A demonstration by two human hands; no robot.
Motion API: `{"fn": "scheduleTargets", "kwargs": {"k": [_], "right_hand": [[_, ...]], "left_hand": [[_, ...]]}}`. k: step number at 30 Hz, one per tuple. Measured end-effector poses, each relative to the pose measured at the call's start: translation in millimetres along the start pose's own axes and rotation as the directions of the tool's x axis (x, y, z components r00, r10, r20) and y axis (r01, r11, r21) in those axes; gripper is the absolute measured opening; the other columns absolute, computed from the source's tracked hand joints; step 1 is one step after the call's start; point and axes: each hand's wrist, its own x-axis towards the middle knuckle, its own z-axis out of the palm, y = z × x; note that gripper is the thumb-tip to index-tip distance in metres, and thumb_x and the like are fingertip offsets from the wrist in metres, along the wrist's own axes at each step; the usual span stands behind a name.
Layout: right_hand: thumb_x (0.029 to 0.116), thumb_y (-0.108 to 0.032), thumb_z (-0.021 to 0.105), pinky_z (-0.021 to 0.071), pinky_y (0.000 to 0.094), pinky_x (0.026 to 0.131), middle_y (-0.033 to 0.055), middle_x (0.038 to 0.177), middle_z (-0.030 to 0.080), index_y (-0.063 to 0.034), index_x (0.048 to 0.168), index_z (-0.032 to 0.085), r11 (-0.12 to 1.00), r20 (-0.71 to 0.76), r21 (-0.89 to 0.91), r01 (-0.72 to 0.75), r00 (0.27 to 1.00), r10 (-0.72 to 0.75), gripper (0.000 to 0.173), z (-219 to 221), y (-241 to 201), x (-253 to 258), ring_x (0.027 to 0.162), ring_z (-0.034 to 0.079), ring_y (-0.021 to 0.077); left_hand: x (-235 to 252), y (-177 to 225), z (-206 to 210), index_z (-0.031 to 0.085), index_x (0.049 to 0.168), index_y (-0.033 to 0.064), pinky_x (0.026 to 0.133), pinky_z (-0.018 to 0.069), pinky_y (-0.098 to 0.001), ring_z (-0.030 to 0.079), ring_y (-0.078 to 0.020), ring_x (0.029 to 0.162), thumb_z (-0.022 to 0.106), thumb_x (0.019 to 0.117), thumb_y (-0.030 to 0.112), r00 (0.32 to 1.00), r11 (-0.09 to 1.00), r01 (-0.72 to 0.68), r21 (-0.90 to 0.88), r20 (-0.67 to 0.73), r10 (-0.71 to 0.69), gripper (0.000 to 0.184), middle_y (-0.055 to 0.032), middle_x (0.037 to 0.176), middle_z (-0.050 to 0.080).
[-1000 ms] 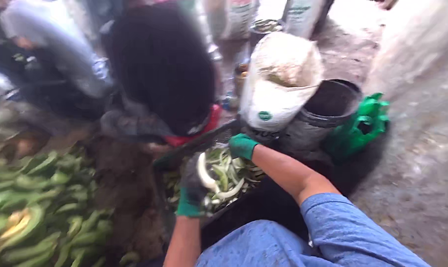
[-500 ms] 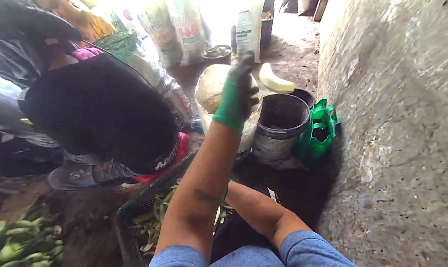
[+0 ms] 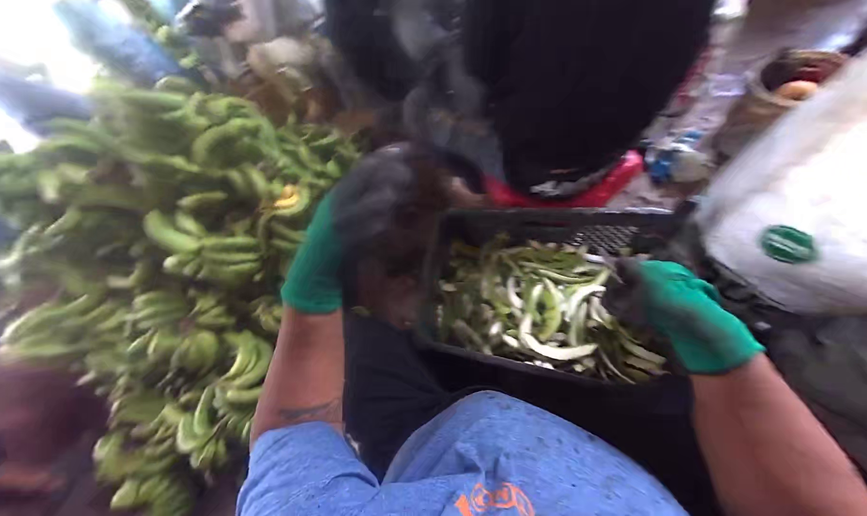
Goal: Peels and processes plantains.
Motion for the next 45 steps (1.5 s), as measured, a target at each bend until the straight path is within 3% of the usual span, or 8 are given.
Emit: {"fn": "scheduleTargets", "kwargs": {"k": [2, 6, 12, 16, 21, 27, 31, 45], "right_hand": [[0.0895, -0.023, 0.077, 0.0480, 0.0736, 0.080, 0.0306, 0.098, 0.069, 0.0008, 0.112, 0.070, 0.998, 0.069, -0.062, 0.029, 0.997, -0.024, 0.033, 6, -15, 3, 0.099, 0.066, 0.0534], [0.0916, -0.024, 0.075, 0.0471, 0.0733, 0.088, 0.0344, 0.109, 0.068, 0.0029, 0.119, 0.068, 0.971, 0.319, -0.219, 0.093, 0.948, -0.019, 0.039, 38, -45, 15, 0.108, 0.064, 0.0549], [0.0943, -0.032, 0.073, 0.0451, 0.0679, 0.101, 0.0312, 0.122, 0.068, 0.0039, 0.120, 0.069, 0.771, 0.689, -0.568, 0.289, 0.680, 0.253, 0.044, 102, -94, 46, 0.122, 0.062, 0.0485], [0.0916, -0.034, 0.075, 0.0458, 0.0692, 0.099, 0.0304, 0.121, 0.069, 0.0024, 0.117, 0.071, 0.742, 0.609, -0.622, 0.252, 0.751, 0.256, 0.045, 132, -92, 72, 0.120, 0.062, 0.0484], [0.0932, -0.023, 0.073, 0.0459, 0.0736, 0.096, 0.0379, 0.120, 0.065, 0.0075, 0.124, 0.065, 0.868, 0.286, -0.491, 0.076, 0.955, 0.078, 0.044, 103, -123, 100, 0.119, 0.061, 0.0555], [0.0970, -0.027, 0.068, 0.0459, 0.0726, 0.098, 0.0392, 0.125, 0.061, 0.0073, 0.124, 0.064, 0.803, 0.391, -0.542, 0.248, 0.920, -0.020, 0.044, 123, -155, 66, 0.121, 0.059, 0.0564], [0.0974, -0.023, 0.069, 0.0175, 0.0739, 0.119, 0.0384, 0.137, 0.057, 0.0107, 0.129, 0.062, 0.849, 0.280, -0.430, 0.308, 0.939, -0.199, 0.047, 151, -149, 31, 0.140, 0.044, 0.0566], [0.0920, -0.009, 0.070, 0.0132, 0.0708, 0.122, 0.0348, 0.143, 0.056, 0.0117, 0.133, 0.058, 0.925, -0.167, -0.127, 0.357, 0.912, -0.375, 0.047, 192, -122, 7, 0.144, 0.040, 0.0555]], "left_hand": [[-58, -28, -61, 0.049, 0.148, 0.0114, 0.089, 0.0599, -0.0351, 0.070, -0.0145, 0.104, 0.042, 0.1099, 0.034, 0.926, 0.984, 0.178, -0.027, -0.335, -0.177, 0.045, -0.0036, 0.124, 0.069], [-198, -118, -120, 0.047, 0.149, 0.0199, 0.080, 0.0590, -0.0351, 0.071, -0.0160, 0.096, 0.038, 0.1102, 0.044, 0.516, 0.835, 0.440, -0.330, -0.669, -0.535, 0.046, -0.0045, 0.118, 0.070], [-351, -244, -93, 0.050, 0.146, 0.0092, 0.086, 0.0569, -0.0482, 0.069, -0.0305, 0.101, 0.044, 0.1086, 0.045, -0.037, 0.445, 0.616, -0.650, -0.588, -0.808, 0.052, -0.0194, 0.124, 0.067], [-408, -307, -51, 0.057, 0.137, 0.0018, 0.087, 0.0557, -0.0478, 0.065, -0.0293, 0.098, 0.045, 0.1103, 0.033, -0.186, 0.384, 0.545, -0.746, -0.554, -0.811, 0.043, -0.0210, 0.118, 0.065], [-417, -328, -9, 0.057, 0.137, 0.0048, 0.074, 0.0545, -0.0466, 0.064, -0.0271, 0.087, 0.043, 0.1098, 0.031, -0.193, 0.269, 0.524, -0.808, -0.421, -0.886, 0.040, -0.0182, 0.110, 0.066], [-427, -336, 27, 0.071, 0.116, 0.0053, 0.080, 0.0562, -0.0489, 0.069, -0.0275, 0.088, 0.037, 0.1086, 0.049, -0.163, -0.006, 0.848, -0.529, -0.250, -0.954, 0.056, -0.0148, 0.103, 0.072], [-429, -335, 43, 0.073, 0.109, 0.0061, 0.074, 0.0542, -0.0459, 0.066, -0.0240, 0.078, 0.034, 0.1085, 0.051, -0.169, -0.090, 0.876, -0.475, -0.128, -0.977, 0.059, -0.0122, 0.096, 0.072], [-392, -330, 77, 0.065, 0.126, 0.0033, 0.091, 0.0498, -0.0551, 0.064, -0.0332, 0.103, 0.039, 0.1093, 0.042, 0.048, 0.055, 0.956, -0.289, -0.031, -0.998, 0.049, -0.0201, 0.117, 0.066]]}}
